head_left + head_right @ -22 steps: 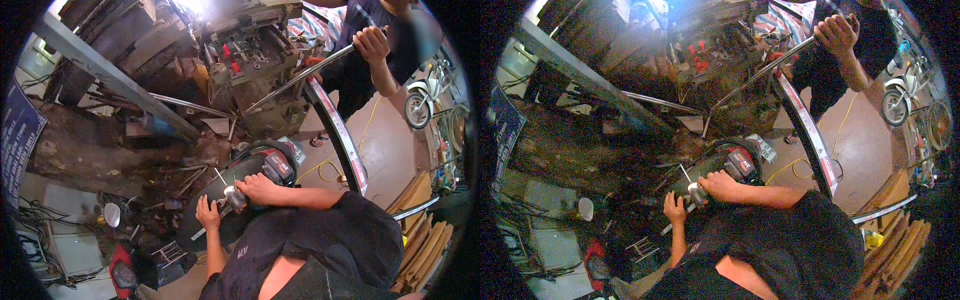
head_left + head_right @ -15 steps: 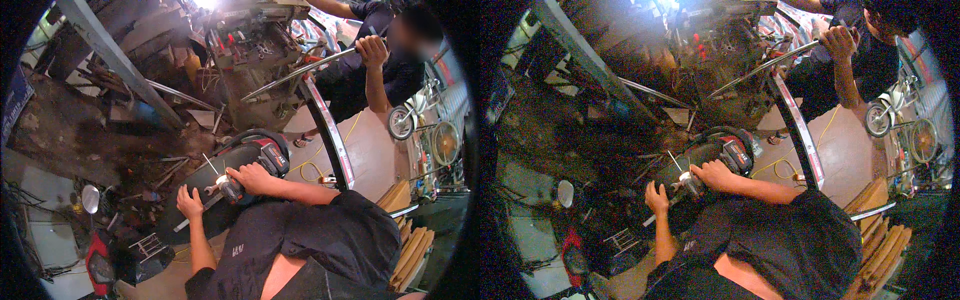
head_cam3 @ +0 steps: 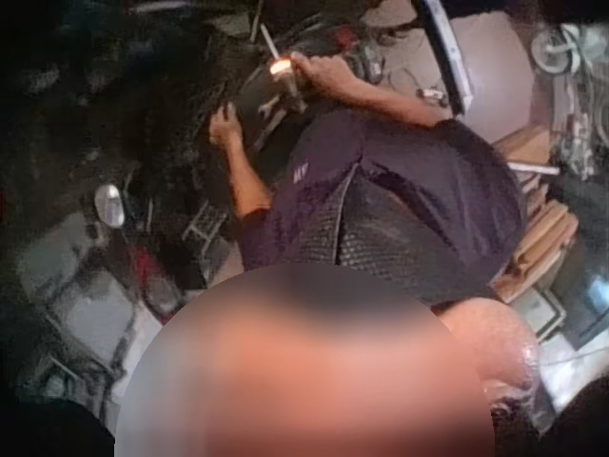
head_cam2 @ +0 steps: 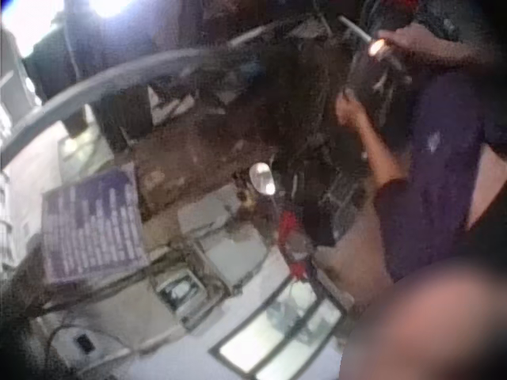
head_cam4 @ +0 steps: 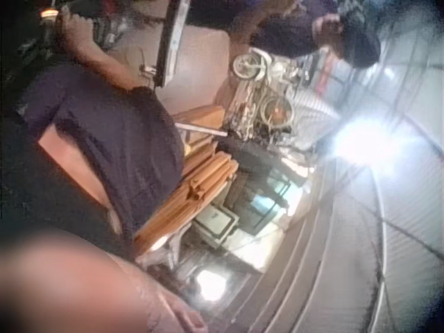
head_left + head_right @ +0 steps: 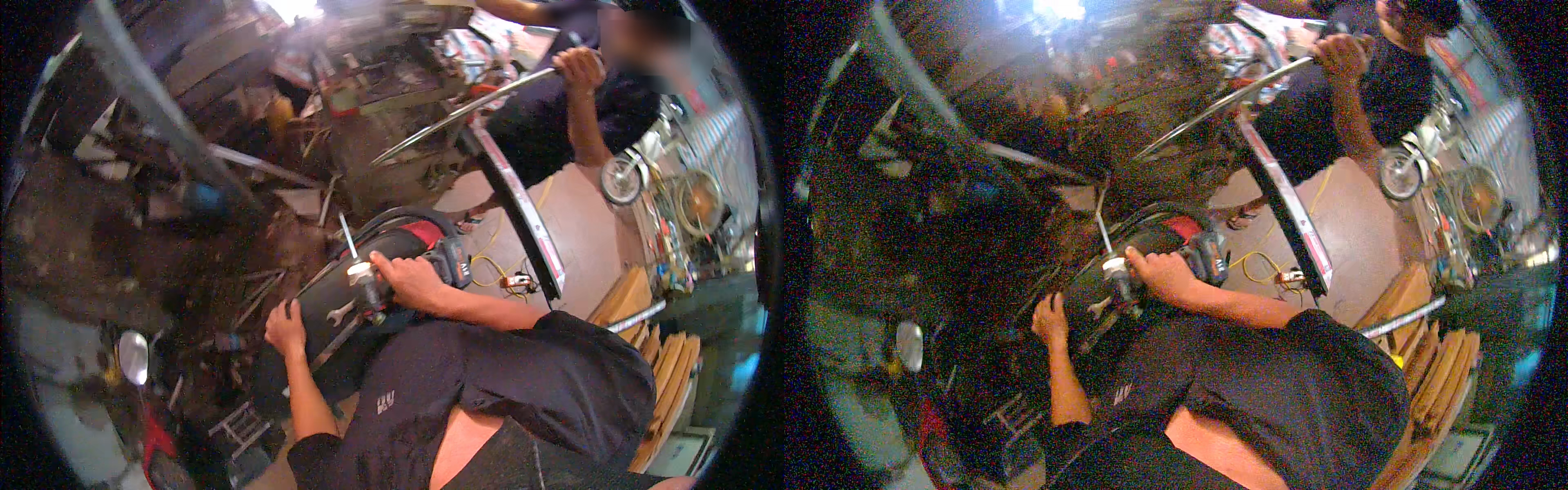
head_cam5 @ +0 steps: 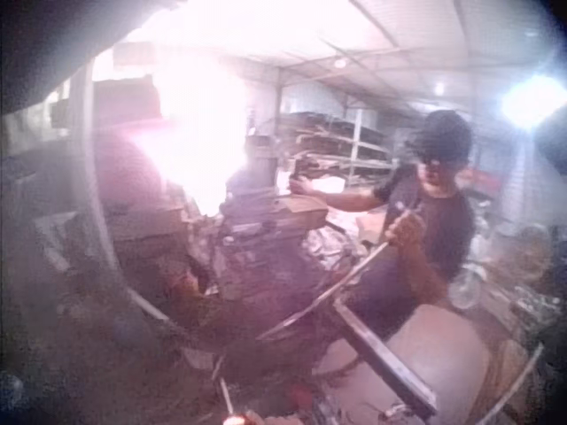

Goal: The person uses a cordless impact driver to tighten or loosen fasteners on a large piece of machinery. A coworker stands nearby and assists by holding a metal bar. The person continues working on the machinery throughout the clip.

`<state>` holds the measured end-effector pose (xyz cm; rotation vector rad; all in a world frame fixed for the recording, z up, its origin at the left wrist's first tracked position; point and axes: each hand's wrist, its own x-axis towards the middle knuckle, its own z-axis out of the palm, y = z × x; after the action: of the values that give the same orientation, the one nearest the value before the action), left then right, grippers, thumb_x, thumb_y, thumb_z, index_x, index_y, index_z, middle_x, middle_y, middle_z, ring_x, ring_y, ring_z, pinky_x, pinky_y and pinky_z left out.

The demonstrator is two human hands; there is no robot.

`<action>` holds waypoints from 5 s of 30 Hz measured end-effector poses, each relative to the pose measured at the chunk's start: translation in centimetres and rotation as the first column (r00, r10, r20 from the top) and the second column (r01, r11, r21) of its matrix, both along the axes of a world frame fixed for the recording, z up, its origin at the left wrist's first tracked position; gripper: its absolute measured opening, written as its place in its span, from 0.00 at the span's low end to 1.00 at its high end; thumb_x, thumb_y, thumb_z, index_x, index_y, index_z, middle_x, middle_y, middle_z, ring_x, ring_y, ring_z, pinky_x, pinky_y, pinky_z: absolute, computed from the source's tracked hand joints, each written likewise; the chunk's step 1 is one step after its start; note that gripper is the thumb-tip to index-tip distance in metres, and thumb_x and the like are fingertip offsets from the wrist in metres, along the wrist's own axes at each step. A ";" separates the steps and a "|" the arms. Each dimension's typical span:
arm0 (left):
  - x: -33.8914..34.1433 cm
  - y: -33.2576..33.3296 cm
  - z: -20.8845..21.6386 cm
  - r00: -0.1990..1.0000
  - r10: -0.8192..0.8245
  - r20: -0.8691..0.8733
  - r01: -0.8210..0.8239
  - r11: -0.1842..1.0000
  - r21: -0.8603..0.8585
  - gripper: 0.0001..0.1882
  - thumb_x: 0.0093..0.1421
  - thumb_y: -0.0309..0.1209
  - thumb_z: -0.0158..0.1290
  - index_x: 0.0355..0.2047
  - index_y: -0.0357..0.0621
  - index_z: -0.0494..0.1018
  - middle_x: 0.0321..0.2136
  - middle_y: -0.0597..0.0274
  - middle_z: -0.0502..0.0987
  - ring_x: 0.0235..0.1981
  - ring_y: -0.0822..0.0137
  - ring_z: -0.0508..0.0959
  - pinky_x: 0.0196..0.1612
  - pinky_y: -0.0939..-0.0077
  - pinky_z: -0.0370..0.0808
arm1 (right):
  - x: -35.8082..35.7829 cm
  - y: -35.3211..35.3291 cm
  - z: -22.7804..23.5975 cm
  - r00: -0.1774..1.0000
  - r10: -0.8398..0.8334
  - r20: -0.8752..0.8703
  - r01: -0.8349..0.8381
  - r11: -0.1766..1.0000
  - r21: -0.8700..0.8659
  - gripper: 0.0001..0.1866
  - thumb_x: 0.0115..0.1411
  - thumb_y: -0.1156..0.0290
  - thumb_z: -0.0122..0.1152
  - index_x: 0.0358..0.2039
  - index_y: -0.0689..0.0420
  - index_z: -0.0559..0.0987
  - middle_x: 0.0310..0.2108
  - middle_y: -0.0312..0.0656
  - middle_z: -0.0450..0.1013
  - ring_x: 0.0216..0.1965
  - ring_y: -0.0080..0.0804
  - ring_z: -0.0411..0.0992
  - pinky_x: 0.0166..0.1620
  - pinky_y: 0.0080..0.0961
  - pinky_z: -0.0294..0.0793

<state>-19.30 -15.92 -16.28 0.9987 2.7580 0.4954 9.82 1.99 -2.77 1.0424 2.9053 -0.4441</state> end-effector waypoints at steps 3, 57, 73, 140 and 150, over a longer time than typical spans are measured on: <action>0.4 0.4 0.4 1.000 0.025 -0.008 -0.025 0.999 0.028 0.30 0.70 0.58 0.49 0.55 0.47 0.81 0.55 0.55 0.81 0.57 0.48 0.78 0.59 0.47 0.70 | -1.0 1.0 -0.2 1.000 0.024 -0.018 -0.024 0.999 0.023 0.47 0.52 0.68 0.71 0.71 0.52 0.60 0.36 0.47 0.79 0.37 0.51 0.80 0.37 0.51 0.78; 0.5 0.7 1.3 0.992 0.076 0.101 -0.079 0.997 0.024 0.30 0.70 0.59 0.51 0.54 0.48 0.82 0.58 0.57 0.80 0.59 0.51 0.76 0.63 0.46 0.66 | -2.3 2.2 -0.1 0.998 0.052 0.025 -0.052 0.998 -0.023 0.47 0.50 0.66 0.72 0.71 0.54 0.63 0.40 0.49 0.80 0.41 0.50 0.80 0.41 0.47 0.77; 0.7 0.5 1.4 0.993 0.084 0.082 -0.087 0.996 0.035 0.29 0.69 0.58 0.52 0.54 0.48 0.82 0.57 0.56 0.81 0.59 0.49 0.76 0.63 0.47 0.67 | -2.4 2.3 0.2 0.996 0.047 0.071 -0.042 0.996 -0.073 0.46 0.52 0.65 0.71 0.71 0.55 0.63 0.41 0.49 0.80 0.43 0.51 0.80 0.43 0.46 0.76; 0.9 0.5 1.6 0.995 0.090 0.034 -0.091 0.995 0.046 0.29 0.69 0.58 0.52 0.53 0.47 0.82 0.56 0.56 0.82 0.57 0.49 0.77 0.60 0.49 0.68 | -2.3 2.2 0.2 0.998 0.053 0.020 -0.053 0.998 -0.028 0.44 0.52 0.66 0.71 0.69 0.56 0.65 0.40 0.50 0.80 0.41 0.51 0.80 0.40 0.47 0.77; 0.9 0.5 1.8 0.994 0.095 0.060 -0.098 0.994 0.049 0.29 0.69 0.57 0.52 0.53 0.47 0.82 0.56 0.56 0.82 0.58 0.50 0.77 0.61 0.50 0.68 | -2.4 2.1 0.6 0.998 0.049 0.028 -0.048 0.998 -0.043 0.44 0.52 0.65 0.72 0.69 0.56 0.65 0.40 0.50 0.80 0.42 0.50 0.81 0.41 0.46 0.78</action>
<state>-18.39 -15.42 -14.48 0.8510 2.7646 0.6035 7.41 4.12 -2.14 0.9622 2.8754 -0.4823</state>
